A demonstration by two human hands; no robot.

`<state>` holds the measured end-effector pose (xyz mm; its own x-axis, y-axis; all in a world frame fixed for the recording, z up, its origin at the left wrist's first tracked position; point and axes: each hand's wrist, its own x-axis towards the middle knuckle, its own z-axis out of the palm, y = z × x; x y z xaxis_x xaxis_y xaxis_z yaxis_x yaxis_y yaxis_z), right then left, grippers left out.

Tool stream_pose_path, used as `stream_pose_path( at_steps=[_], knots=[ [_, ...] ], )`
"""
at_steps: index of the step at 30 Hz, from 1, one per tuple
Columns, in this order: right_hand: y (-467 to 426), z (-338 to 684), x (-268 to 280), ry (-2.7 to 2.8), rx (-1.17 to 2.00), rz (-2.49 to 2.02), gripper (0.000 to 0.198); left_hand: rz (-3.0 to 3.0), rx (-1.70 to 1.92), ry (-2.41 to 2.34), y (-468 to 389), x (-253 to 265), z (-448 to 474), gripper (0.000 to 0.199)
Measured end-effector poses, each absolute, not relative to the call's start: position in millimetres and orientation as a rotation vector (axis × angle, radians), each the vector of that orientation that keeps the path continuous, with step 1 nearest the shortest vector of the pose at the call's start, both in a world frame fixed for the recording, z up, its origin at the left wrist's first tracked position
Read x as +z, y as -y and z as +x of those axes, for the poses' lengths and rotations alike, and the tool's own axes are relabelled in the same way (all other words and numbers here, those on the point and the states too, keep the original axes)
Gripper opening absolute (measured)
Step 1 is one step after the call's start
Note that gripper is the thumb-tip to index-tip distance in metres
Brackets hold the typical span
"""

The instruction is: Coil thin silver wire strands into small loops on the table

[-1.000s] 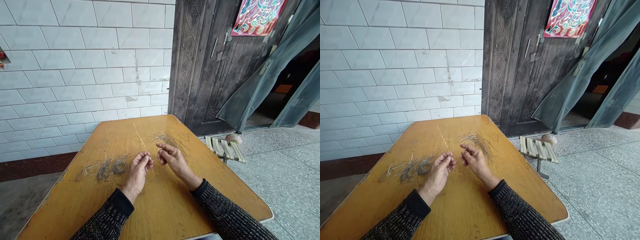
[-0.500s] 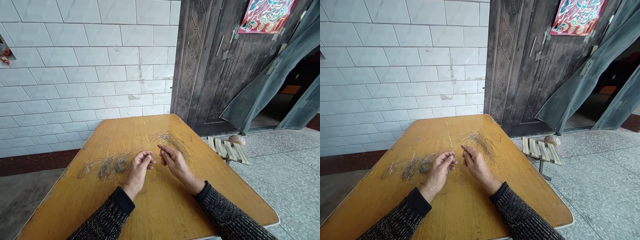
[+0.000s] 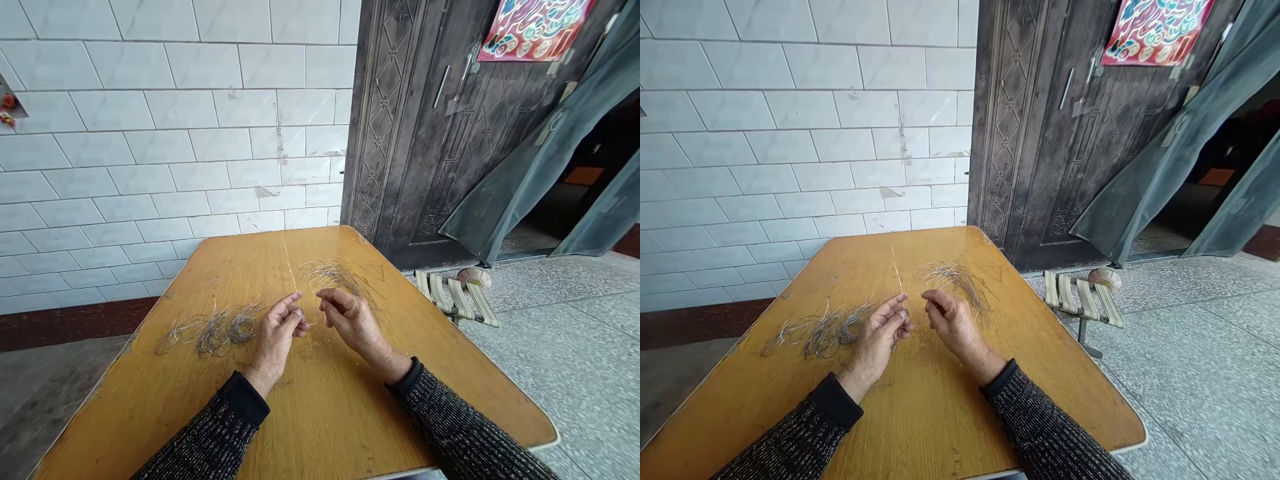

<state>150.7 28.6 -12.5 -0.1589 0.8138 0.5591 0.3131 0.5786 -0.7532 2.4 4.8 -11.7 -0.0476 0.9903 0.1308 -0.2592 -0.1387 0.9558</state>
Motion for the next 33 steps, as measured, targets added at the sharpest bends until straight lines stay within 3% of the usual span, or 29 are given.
stream_pose_path(
  at_steps=[5, 13, 20, 33],
  knots=[
    [-26, 156, -12, 2.029, 0.043, -1.044, 0.027, 1.339, 1.428, -1.096, -5, -10, 0, 0.035],
    [-24, 156, -11, 2.211, -0.284, -1.091, 0.030, 1.616, 1.383, -1.211, -5, -10, -3, 0.031],
    [-19, 154, -8, 2.272, -0.388, -1.127, 0.029, 1.797, 1.331, -1.310, -5, -10, -2, 0.032],
    [-19, 152, -10, 2.333, -0.299, -1.225, 0.024, 1.934, 1.254, -1.363, -3, -9, 1, 0.028]
  ],
)
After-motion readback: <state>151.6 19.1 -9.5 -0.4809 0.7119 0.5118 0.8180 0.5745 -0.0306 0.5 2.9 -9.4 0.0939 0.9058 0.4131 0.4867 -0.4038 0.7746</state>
